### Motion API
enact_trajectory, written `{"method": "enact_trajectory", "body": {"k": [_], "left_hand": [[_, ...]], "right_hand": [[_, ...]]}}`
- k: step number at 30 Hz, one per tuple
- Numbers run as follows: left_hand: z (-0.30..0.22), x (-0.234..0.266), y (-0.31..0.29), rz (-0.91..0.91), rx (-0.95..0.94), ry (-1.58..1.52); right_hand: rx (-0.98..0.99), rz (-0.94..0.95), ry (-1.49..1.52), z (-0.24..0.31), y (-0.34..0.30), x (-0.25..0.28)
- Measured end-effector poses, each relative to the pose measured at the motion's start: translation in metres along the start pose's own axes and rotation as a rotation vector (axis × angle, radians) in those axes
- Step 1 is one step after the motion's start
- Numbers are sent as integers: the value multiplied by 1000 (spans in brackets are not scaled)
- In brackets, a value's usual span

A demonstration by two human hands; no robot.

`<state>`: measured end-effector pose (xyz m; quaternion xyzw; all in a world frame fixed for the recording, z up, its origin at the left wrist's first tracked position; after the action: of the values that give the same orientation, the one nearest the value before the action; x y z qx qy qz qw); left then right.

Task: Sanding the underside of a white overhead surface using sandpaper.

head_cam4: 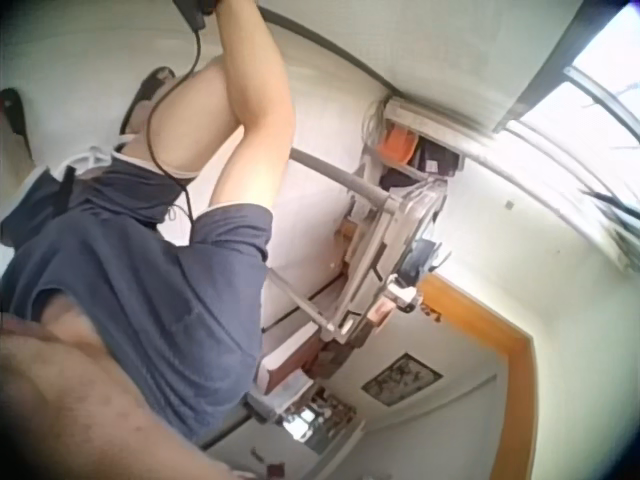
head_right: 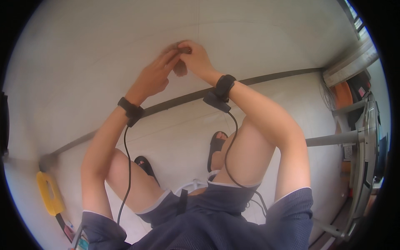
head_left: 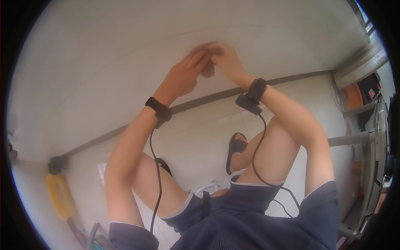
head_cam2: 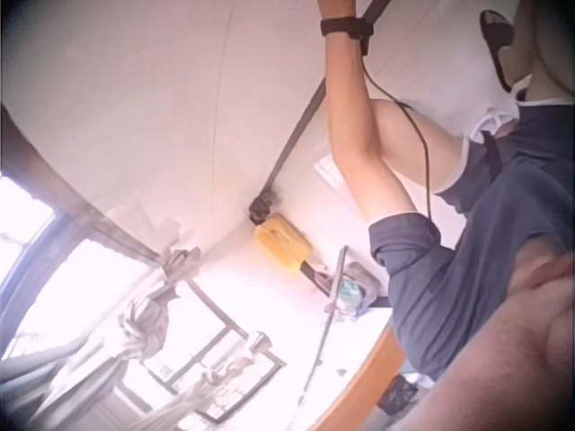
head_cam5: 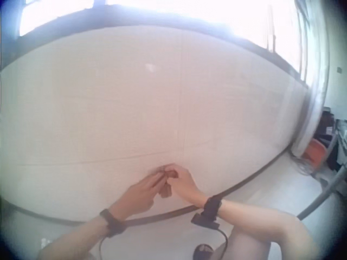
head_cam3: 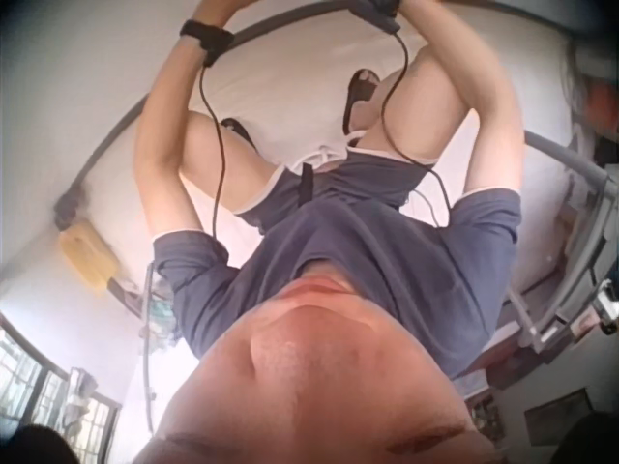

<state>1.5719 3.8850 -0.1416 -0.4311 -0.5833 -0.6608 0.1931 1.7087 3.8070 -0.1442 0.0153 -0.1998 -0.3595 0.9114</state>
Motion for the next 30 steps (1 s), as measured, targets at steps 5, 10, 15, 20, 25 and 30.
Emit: {"method": "enact_trajectory", "body": {"k": [5,10,15,20,25,30], "left_hand": [[4,1,2,-105,22,-29],[9,-8,-13,94,33,-25],[8,39,-21,-63,84,99],[11,56,-39,108,144,125],[18,108,-44,-12,280,331],[27,97,-71,107,207,356]], "right_hand": [[-112,15,230,-1,7,9],[-254,38,123,-16,2,-18],[0,80,290,39,2,-39],[33,155,-147,55,1,-79],[212,170,-53,104,-11,-114],[247,296,-218,92,-13,-133]]}}
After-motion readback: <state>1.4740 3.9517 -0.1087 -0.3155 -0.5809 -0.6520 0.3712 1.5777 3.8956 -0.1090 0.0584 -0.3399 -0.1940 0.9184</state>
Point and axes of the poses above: each hand's wrist, its own y-axis towards the middle knuckle, its own x-axis out of the back of the hand, z = x × y, the point moved 7 cm from there along y, towards the middle knuckle, and after that the axes turned 9 degrees about -x, right-handed, at the moved point
